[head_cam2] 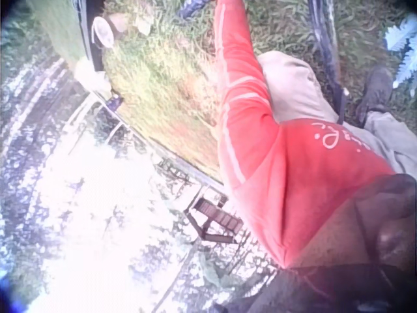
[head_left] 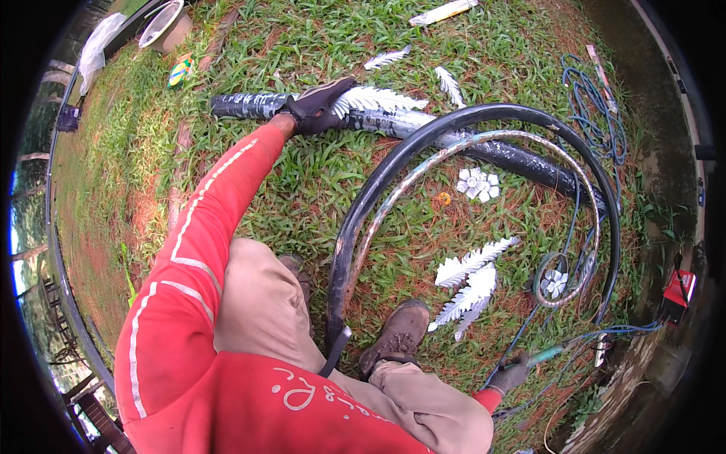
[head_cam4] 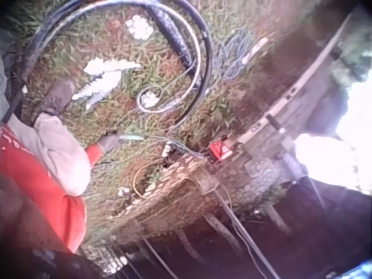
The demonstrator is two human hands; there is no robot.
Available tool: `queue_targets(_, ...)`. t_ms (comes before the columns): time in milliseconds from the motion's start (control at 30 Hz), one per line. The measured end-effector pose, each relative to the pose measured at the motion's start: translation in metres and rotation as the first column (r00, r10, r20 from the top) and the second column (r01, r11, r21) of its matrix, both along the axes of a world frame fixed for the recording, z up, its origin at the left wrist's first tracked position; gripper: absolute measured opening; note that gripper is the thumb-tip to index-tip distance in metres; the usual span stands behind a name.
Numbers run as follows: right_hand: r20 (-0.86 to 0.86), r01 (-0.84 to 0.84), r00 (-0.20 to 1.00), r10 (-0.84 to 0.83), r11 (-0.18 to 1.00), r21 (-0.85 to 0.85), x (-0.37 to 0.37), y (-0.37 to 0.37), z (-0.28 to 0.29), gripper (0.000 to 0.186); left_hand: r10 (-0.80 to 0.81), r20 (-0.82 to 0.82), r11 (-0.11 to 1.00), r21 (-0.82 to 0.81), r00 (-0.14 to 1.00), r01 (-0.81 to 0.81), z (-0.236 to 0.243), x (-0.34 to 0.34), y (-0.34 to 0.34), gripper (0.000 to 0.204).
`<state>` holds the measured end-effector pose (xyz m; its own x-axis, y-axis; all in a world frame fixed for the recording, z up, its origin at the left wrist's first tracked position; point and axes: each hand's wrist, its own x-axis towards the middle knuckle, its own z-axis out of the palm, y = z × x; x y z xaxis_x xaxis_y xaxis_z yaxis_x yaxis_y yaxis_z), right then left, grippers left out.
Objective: The person positions metal leaf decorations onto a curved black metal frame while sitting on the ground, then uses a welding tool to fuse the pieces together.
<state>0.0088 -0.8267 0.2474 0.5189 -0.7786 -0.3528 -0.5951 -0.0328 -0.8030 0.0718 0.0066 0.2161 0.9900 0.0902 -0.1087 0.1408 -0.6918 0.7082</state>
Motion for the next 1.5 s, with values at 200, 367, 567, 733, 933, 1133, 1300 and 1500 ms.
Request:
queue_targets(200,0.371,-0.258,0.895,0.249,0.966,-0.027,0.013,0.098,0.084,0.022,-0.114,-0.103,0.993,-0.001,0.988,0.114,0.005,0.000,0.010,0.101)
queue_targets(367,0.217,-0.743,0.630,0.746,0.660,-0.111,0.064,0.193,0.175,0.029,-0.151,0.009,0.986,0.073,0.989,0.150,-0.027,-0.001,0.039,0.103)
queue_targets(567,-0.035,-0.984,0.148,0.988,0.144,-0.102,0.116,0.330,0.204,0.039,-0.121,-0.047,0.985,0.121,0.992,0.126,-0.037,0.003,0.039,0.108)
queue_targets(733,-0.061,-0.852,-0.224,0.973,-0.226,-0.472,0.133,0.456,0.158,0.052,-0.111,-0.087,0.992,0.044,0.990,0.115,-0.017,0.000,0.037,0.112)
queue_targets(933,0.011,-0.946,-0.149,0.989,-0.140,-0.291,0.105,0.540,0.080,0.061,-0.073,-0.154,0.996,0.044,0.985,0.081,-0.013,0.006,0.035,0.108)
queue_targets(1133,-0.222,-0.945,-0.099,0.970,-0.161,-0.285,0.100,0.558,0.065,0.065,-0.102,-0.110,0.989,0.094,0.989,0.113,-0.020,-0.003,0.045,0.104)
queue_targets(1300,0.014,-0.864,-0.088,0.996,-0.069,-0.498,0.084,0.547,0.042,0.066,-0.071,-0.168,0.997,0.022,0.983,0.075,-0.015,0.000,0.042,0.103)
queue_targets(1500,-0.192,-0.941,-0.077,0.978,-0.134,-0.309,0.093,0.557,0.035,0.069,-0.096,-0.167,0.987,0.110,0.981,0.115,-0.011,0.001,0.041,0.103)
